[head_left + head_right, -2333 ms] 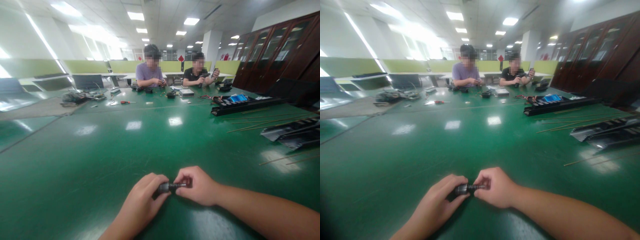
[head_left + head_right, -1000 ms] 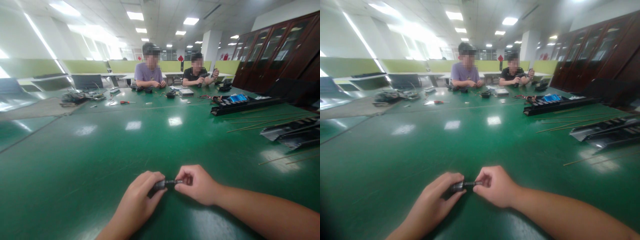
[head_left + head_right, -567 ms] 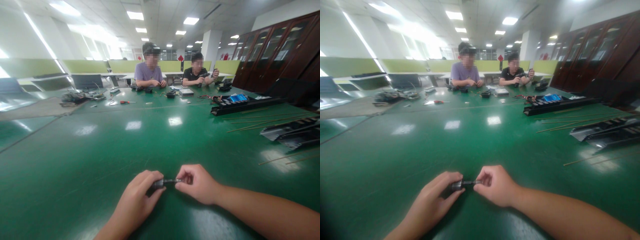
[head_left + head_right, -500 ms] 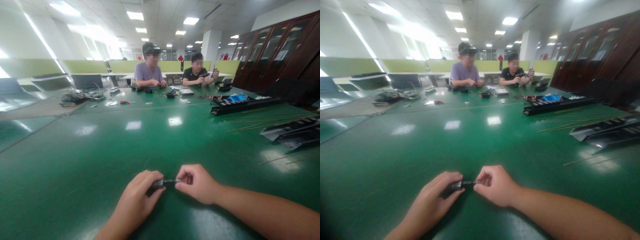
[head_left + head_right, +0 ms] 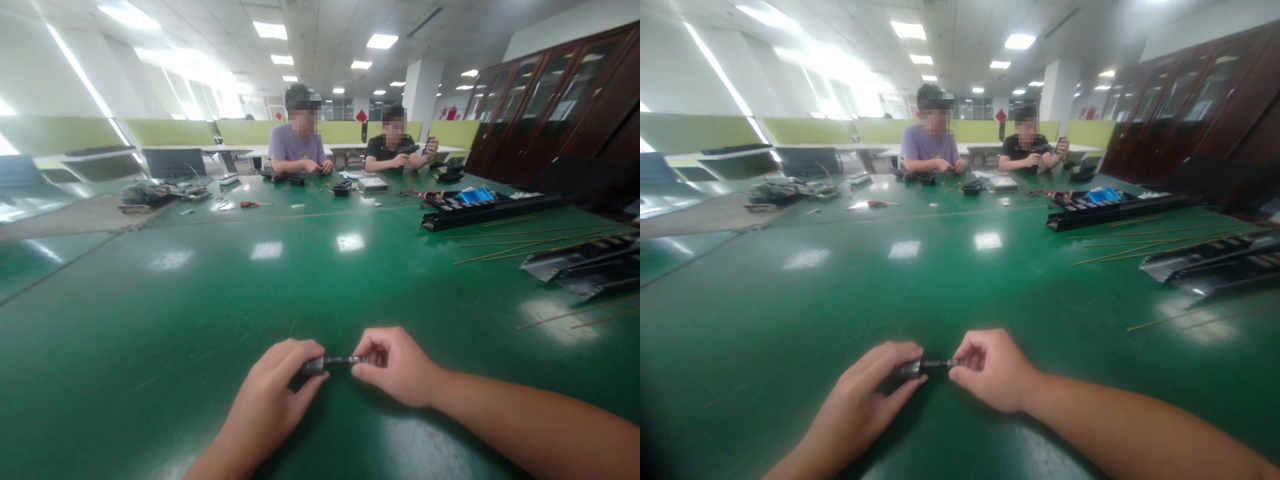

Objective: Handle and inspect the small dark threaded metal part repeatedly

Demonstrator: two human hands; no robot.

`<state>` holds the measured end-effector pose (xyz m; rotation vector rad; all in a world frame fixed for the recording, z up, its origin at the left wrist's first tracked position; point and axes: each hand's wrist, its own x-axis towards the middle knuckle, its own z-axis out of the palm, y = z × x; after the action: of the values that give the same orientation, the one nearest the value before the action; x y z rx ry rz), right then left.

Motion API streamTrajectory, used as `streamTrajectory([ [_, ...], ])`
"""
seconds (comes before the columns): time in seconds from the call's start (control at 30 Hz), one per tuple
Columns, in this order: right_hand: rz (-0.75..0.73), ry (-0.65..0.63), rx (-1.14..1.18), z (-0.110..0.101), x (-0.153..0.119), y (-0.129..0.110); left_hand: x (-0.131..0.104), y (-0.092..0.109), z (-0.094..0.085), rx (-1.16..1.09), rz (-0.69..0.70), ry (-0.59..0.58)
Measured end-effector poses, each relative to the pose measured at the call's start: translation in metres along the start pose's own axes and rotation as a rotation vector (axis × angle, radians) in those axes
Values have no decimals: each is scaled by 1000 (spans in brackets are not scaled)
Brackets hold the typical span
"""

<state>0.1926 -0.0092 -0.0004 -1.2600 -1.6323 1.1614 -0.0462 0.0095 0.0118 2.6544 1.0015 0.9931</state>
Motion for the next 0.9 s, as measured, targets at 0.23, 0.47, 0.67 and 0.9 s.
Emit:
streamTrajectory([
  [0.23, 5, -3, -4, -1, 1, 0, -1, -2, -1, 23, -5, -3],
  [0.47, 13, 0, 8, 0, -1, 1, -2, -5, -2, 22, -12, -13],
  [0.67, 11, -3, 16, 1, 0, 1, -1, -4, -4, 36, -8, -1],
  [0.9, 10, 1, 15, 0, 0, 1, -3, -14, -5, 138, -12, 58],
])
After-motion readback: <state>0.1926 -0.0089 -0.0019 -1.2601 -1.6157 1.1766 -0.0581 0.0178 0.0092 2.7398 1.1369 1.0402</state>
